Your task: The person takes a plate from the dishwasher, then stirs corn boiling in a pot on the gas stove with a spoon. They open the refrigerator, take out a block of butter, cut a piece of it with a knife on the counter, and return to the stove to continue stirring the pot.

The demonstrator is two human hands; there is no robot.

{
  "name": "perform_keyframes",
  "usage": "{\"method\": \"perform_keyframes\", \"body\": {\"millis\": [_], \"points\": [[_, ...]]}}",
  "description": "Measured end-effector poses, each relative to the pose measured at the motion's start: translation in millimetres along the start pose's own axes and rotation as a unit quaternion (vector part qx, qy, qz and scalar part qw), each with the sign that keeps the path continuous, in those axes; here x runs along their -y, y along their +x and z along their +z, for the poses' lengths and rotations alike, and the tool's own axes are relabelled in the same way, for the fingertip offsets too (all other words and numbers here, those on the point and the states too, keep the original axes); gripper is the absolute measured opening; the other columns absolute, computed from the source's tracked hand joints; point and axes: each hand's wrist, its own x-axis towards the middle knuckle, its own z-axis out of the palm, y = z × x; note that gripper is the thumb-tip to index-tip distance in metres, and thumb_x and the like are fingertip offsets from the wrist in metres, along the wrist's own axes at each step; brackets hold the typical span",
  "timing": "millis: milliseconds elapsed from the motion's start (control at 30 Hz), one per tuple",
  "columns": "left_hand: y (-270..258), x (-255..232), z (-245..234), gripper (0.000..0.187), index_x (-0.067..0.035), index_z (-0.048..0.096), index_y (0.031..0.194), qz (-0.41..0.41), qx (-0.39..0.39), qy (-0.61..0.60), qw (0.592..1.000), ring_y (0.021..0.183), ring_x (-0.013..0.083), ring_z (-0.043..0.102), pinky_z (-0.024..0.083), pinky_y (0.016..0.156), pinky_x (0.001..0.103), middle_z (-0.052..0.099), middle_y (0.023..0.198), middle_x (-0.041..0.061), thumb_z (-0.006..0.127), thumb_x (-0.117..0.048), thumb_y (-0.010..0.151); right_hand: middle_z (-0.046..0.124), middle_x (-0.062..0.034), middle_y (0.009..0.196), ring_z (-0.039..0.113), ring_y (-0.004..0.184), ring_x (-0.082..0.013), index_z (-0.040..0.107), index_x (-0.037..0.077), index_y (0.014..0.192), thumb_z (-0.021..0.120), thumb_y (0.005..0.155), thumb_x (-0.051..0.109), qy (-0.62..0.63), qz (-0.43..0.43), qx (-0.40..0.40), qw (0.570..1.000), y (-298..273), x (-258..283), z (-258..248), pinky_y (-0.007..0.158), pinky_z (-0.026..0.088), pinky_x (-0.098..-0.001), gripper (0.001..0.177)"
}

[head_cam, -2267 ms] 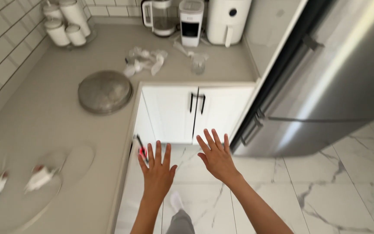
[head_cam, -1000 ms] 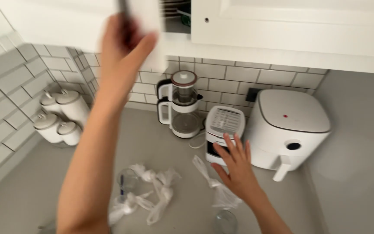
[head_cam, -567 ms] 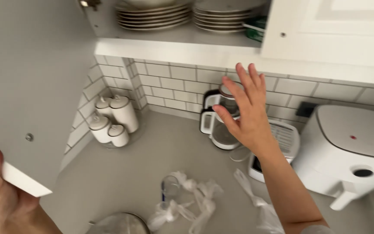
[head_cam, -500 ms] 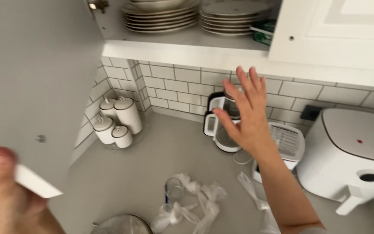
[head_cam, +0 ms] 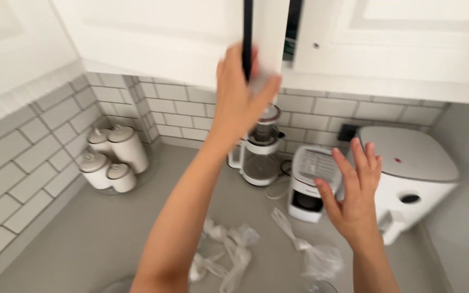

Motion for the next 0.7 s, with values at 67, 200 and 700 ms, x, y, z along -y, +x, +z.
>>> {"method": "perform_keyframes", "body": {"millis": [67, 200, 700], "points": [[22, 30, 38, 0.055, -0.006, 0.049, 0.133, -0.039, 0.015, -0.026, 0.999, 0.104, 0.0243, 0.046, 0.046, 0.084, 0.038, 0.056, 0.104, 0.004, 0.077, -0.015, 0.087, 0.03, -0.0153, 0.17, 0.02, 0.161, -0.0388, 0.05, 0.009, 0.15, 0.071, 0.098, 0.028, -0.029, 0.029, 0.012, 0.999, -11, -17, -19, 0.129, 0.014, -0.0642, 0.06], [40, 84, 97, 0.057, -0.009, 0.049, 0.136, -0.025, -0.029, 0.042, 0.998, 0.103, 0.0242, 0.047, 0.047, 0.092, 0.041, 0.058, 0.101, 0.001, 0.072, -0.008, 0.083, 0.032, -0.0138, 0.17, 0.021, 0.162, -0.0388, 0.051, 0.011, 0.15, 0.069, 0.098, 0.028, -0.082, 0.067, 0.027, 0.994, -34, -48, -55, 0.128, 0.014, -0.0647, 0.057], [-325, -61, -95, 0.083, -0.004, 0.036, 0.156, -0.201, 0.155, 0.45, 0.856, 0.152, 0.0419, 0.026, 0.018, 0.123, 0.06, 0.032, 0.164, 0.017, 0.073, -0.024, 0.084, 0.03, -0.0143, 0.165, 0.021, 0.155, -0.0386, 0.047, 0.015, 0.15, 0.08, 0.081, 0.043, 0.205, -0.122, 0.265, 0.934, -117, 57, 66, 0.123, 0.013, -0.0634, 0.082]]}}
